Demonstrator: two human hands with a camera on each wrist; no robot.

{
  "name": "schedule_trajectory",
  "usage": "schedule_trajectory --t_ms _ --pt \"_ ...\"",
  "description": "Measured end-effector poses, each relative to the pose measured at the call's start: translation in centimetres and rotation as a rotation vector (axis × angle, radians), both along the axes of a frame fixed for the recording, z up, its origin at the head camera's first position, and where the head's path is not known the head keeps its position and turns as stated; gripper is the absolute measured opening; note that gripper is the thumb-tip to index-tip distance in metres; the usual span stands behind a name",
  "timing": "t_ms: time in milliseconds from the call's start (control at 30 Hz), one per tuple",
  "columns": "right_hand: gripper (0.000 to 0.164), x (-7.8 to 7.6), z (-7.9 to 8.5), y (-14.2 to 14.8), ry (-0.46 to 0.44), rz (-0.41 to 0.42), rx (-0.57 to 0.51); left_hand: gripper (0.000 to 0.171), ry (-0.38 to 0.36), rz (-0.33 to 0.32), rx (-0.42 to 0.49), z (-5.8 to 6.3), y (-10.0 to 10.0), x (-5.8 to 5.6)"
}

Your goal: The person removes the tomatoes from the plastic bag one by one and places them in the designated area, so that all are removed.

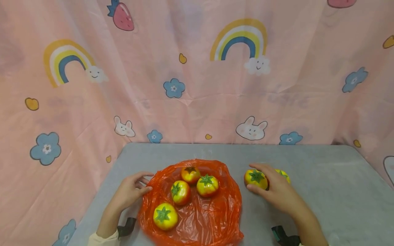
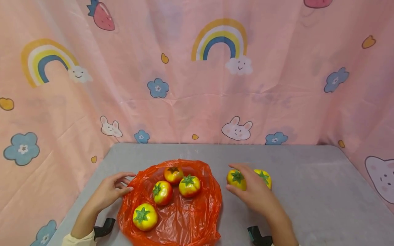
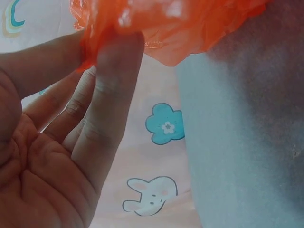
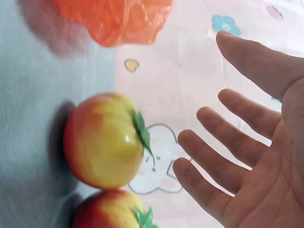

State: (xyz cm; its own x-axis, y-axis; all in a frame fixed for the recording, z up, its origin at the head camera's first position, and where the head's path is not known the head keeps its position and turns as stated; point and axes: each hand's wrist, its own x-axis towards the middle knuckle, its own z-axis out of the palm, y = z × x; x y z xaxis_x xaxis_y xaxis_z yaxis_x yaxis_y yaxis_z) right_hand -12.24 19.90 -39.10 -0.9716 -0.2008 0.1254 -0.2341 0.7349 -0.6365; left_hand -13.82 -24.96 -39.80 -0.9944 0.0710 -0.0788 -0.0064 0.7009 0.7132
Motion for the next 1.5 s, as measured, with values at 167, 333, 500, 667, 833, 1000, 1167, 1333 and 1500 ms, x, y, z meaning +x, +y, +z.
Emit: schedule_trajectory --t_ms 167,333,500,667,833,1000,1167,1333,1500 --pt "0.065 0.2 0.4 -1.1 -0.006 0.024 -0.009 0.041 -0.010 -0.006 0.021 0.1 0.1 0.1" --pt "0.063 0.3 0.8 -2.5 -0.012 0.067 -0.014 0.042 -0.011 0.003 0.013 0.2 0.2 0.2" --pt "0.066 0.0 1.2 -3.9 -0.037 0.115 0.004 0.044 -0.011 0.006 -0.001 0.2 0.4 0.2" --pt "0.066 -0.5 1.2 -5.4 -0.086 0.176 0.004 0.045 -0.001 -0.005 0.011 0.1 0.4 0.3" --pt "0.059 -1.0 1.1 -6.6 -0.101 0.252 0.006 0.045 -0.005 -0.016 0.028 0.0 0.4 0.2" --pt "0.054 -1.5 1.6 -7.6 -0.094 0.341 -0.005 0.044 -0.001 -0.005 0.021 0.2 0.5 0.3" --pt "0.052 -2.1 2.2 -8.7 -0.074 0.371 0.002 0.043 0.008 -0.011 0.012 0.2 0.4 0.3" --pt "0.054 -2.8 1.8 -9.7 -0.082 0.383 0.017 0.043 0.012 -0.018 0.007 0.2 0.4 0.3" --pt "0.054 -3.4 0.6 -10.0 -0.072 0.389 0.006 0.043 0.017 -0.021 0.007 0.2 0.4 0.2"
